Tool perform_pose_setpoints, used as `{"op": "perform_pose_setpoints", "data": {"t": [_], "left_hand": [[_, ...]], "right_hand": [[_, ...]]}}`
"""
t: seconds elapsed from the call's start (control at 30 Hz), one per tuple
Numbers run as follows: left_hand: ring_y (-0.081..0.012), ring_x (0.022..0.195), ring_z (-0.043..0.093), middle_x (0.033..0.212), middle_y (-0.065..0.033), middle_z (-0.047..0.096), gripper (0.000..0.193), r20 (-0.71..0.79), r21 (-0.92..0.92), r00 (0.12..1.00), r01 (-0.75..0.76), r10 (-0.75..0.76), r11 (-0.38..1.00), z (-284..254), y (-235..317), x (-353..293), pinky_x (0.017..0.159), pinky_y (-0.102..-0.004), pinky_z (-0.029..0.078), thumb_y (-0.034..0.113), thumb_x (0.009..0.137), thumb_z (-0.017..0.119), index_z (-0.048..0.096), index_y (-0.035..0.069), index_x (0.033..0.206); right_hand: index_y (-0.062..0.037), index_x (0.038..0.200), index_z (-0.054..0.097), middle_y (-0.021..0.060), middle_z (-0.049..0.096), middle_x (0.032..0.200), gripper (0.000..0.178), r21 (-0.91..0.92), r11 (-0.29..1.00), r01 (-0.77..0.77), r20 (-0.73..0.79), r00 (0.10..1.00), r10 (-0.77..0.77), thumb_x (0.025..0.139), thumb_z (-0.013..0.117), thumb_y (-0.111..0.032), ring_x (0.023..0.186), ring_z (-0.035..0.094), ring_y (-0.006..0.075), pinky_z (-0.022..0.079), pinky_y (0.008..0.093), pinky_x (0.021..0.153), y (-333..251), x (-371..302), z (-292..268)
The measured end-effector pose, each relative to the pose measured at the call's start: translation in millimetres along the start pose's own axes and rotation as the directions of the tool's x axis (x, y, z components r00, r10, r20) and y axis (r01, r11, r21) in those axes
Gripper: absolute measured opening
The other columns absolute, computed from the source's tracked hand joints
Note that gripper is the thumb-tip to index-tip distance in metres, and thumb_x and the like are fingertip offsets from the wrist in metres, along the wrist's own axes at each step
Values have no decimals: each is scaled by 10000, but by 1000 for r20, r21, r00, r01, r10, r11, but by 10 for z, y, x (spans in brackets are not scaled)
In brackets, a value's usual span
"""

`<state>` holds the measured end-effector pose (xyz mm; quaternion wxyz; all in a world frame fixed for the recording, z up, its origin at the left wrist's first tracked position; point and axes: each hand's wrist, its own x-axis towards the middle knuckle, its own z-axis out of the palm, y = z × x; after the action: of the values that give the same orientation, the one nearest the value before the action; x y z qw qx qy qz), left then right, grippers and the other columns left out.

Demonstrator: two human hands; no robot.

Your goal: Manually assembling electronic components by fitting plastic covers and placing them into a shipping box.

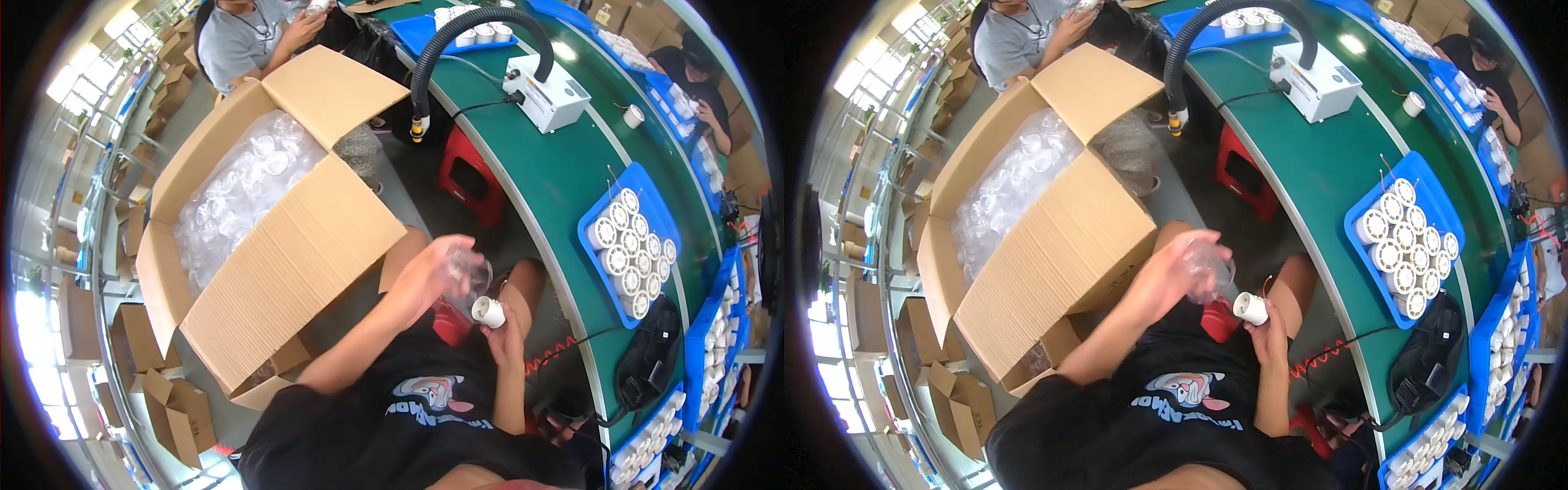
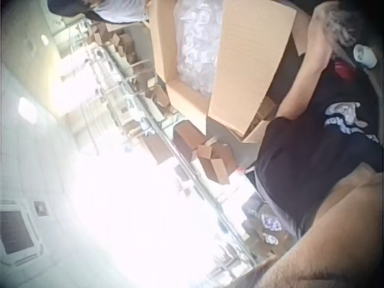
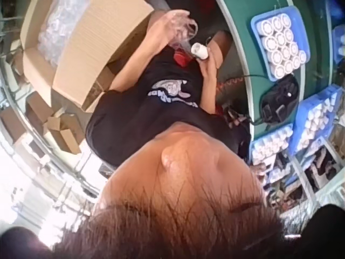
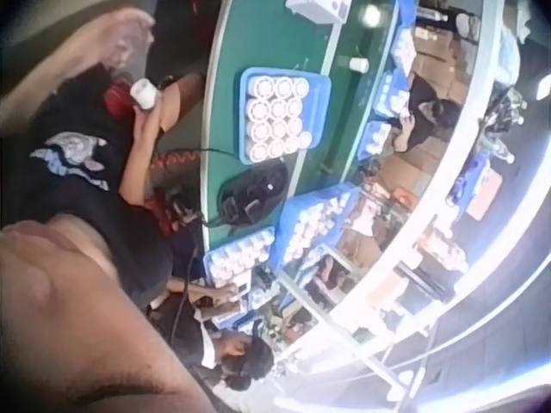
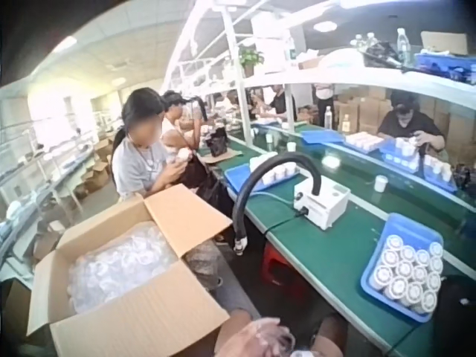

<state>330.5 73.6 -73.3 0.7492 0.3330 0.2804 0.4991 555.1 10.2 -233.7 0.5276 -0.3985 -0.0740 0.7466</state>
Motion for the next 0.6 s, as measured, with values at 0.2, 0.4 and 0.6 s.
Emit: {"op": "perform_pose_setpoints", "data": {"t": [0.2, 0.4, 0.6], "left_hand": [[-231, 769, 629, 1033, -146, 641, 472, -106, -718, 987, 10, -123, 696, -2322, -1173, 1828, 622, -338, 510, 498, 923, 433, 589, 84, 1086], [-271, 854, 619, 1003, -117, 615, 417, -387, -695, 920, -251, -56, 674, -2358, -555, 2508, 674, -352, 514, 453, 942, 475, 551, 62, 1066], [-309, 978, 564, 1089, -193, 531, 508, -516, -583, 847, -456, 127, 672, -2208, -503, 2487, 837, -396, 535, 454, 940, 569, 454, 11, 1160]], "right_hand": [[-67, 1142, 555, 73, 635, 1093, 284, -119, 985, 127, -44, 990, -133, 972, 537, -294, 968, 615, 192, 513, 321, 713, -168, -264, -150], [-53, 1149, 568, 88, 624, 1137, 285, -28, 992, 124, -156, 980, -127, 973, 540, -276, 1021, 608, 213, 523, 349, 797, -160, -435, -342], [-40, 1186, 560, 93, 616, 1158, 318, -114, 988, 106, -81, 990, -115, 976, 539, -277, 1069, 588, 215, 508, 389, 865, -114, -370, -216]]}}
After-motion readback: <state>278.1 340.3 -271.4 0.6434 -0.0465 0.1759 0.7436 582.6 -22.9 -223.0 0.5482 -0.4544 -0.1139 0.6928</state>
